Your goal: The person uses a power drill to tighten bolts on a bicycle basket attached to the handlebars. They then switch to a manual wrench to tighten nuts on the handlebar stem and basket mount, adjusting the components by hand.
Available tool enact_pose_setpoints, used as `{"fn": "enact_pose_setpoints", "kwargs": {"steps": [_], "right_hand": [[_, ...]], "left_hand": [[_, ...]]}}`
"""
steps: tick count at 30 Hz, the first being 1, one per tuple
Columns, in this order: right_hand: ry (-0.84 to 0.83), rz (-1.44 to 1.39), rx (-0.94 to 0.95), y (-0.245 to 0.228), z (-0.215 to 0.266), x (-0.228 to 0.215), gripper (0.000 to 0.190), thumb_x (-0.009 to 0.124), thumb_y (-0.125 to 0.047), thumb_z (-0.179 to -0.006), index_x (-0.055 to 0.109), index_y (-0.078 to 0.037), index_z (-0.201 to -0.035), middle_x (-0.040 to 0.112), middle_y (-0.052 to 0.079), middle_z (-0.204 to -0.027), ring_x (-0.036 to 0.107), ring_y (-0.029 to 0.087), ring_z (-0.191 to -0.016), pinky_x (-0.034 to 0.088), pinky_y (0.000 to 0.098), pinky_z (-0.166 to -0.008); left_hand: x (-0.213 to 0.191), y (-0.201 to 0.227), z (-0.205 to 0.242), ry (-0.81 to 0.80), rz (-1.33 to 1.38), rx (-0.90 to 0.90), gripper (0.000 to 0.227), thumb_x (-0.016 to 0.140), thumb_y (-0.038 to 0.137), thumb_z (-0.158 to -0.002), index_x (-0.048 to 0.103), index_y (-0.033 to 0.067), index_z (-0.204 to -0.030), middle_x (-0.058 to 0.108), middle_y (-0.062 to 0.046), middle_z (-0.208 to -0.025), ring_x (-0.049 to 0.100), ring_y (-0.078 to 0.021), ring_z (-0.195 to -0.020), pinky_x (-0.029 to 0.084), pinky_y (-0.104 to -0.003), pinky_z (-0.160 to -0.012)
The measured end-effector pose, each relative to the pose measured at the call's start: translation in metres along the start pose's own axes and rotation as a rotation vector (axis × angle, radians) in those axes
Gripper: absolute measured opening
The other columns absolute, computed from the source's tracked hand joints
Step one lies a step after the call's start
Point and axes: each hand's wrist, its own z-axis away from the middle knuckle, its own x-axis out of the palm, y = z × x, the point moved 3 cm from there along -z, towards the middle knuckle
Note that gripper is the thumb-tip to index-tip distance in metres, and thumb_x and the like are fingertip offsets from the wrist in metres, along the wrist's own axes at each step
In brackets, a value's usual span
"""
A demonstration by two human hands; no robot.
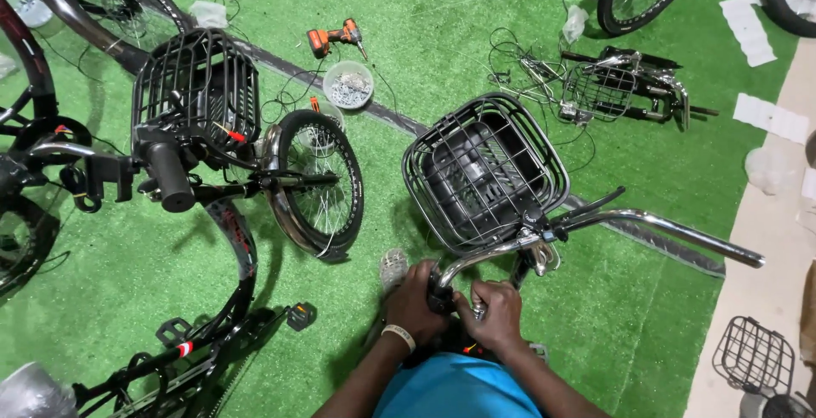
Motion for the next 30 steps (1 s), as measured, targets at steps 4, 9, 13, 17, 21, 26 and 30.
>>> {"fn": "enact_pose_setpoints", "kwargs": {"steps": [4,9,13,17,21,26,30], "right_hand": [[-0.08,-0.117,-0.126,-0.006,-0.01,-0.011,0.039,0.056,-0.043,-0.093,0.051,-0.016,-0.066,0.055,0.002,-0.06,0.053,0.021,-0.059,0.034,0.0398,-0.064],[-0.152,-0.129,-0.445,-0.013,-0.014,-0.011,0.034,0.049,-0.013,-0.091,0.042,-0.012,-0.058,0.04,0.005,-0.049,0.035,0.024,-0.039,0.029,0.0442,-0.046],[-0.049,-0.156,-0.281,-0.015,-0.006,-0.003,0.031,0.049,-0.014,-0.085,0.047,-0.012,-0.054,0.043,0.004,-0.044,0.039,0.024,-0.035,0.035,0.0436,-0.044],[0.129,-0.105,0.117,-0.013,0.011,0.019,0.033,0.05,-0.02,-0.085,0.043,-0.014,-0.054,0.043,0.006,-0.047,0.046,0.025,-0.042,0.033,0.0443,-0.049],[0.249,-0.196,0.499,-0.035,0.025,0.017,0.038,0.048,-0.019,-0.092,0.037,-0.012,-0.057,0.032,0.007,-0.05,0.037,0.017,-0.047,0.022,0.0463,-0.053],[0.313,-0.221,0.574,-0.038,0.03,0.026,0.043,0.047,-0.023,-0.097,0.037,-0.011,-0.057,0.034,0.006,-0.05,0.037,0.016,-0.049,0.022,0.0453,-0.052],[0.306,-0.223,0.72,-0.033,0.033,0.042,0.044,0.046,-0.032,-0.095,0.045,-0.011,-0.057,0.045,0.007,-0.049,0.046,0.017,-0.051,0.029,0.0447,-0.053]], "left_hand": [[0.014,-0.023,-0.009,0.033,0.033,0.085,0.077,0.077,0.056,-0.065,0.047,0.0225,-0.127,0.059,-0.007,-0.126,0.067,-0.0373,-0.104,0.053,-0.053,-0.082],[0.011,-0.024,-0.008,-0.024,0.078,0.113,0.094,0.086,0.042,-0.047,0.046,0.0158,-0.129,0.058,-0.008,-0.119,0.067,-0.0312,-0.102,0.055,-0.047,-0.08],[0.018,-0.03,-0.009,-0.05,-0.005,0.095,0.081,0.08,0.035,-0.059,0.045,0.015,-0.129,0.057,-0.01,-0.123,0.065,-0.0362,-0.105,0.052,-0.051,-0.078],[0.022,-0.054,-0.011,0.002,-0.035,0.139,0.097,0.073,0.027,-0.057,0.038,0.0118,-0.146,0.051,-0.017,-0.14,0.056,-0.0441,-0.122,0.051,-0.055,-0.09],[0.027,-0.058,-0.009,0.114,0.002,0.239,0.091,0.073,0.02,-0.062,0.041,0.0072,-0.147,0.054,-0.018,-0.142,0.054,-0.0394,-0.129,0.048,-0.047,-0.105],[0.015,-0.047,-0.008,0.06,0.012,0.188,0.091,0.075,0.025,-0.063,0.041,0.0099,-0.147,0.051,-0.015,-0.144,0.051,-0.0362,-0.131,0.044,-0.045,-0.106],[-0.007,-0.019,-0.007,0.036,0.065,0.087,0.074,0.075,0.03,-0.064,0.051,0.019,-0.133,0.063,-0.011,-0.128,0.064,-0.0363,-0.112,0.052,-0.046,-0.09]]}}
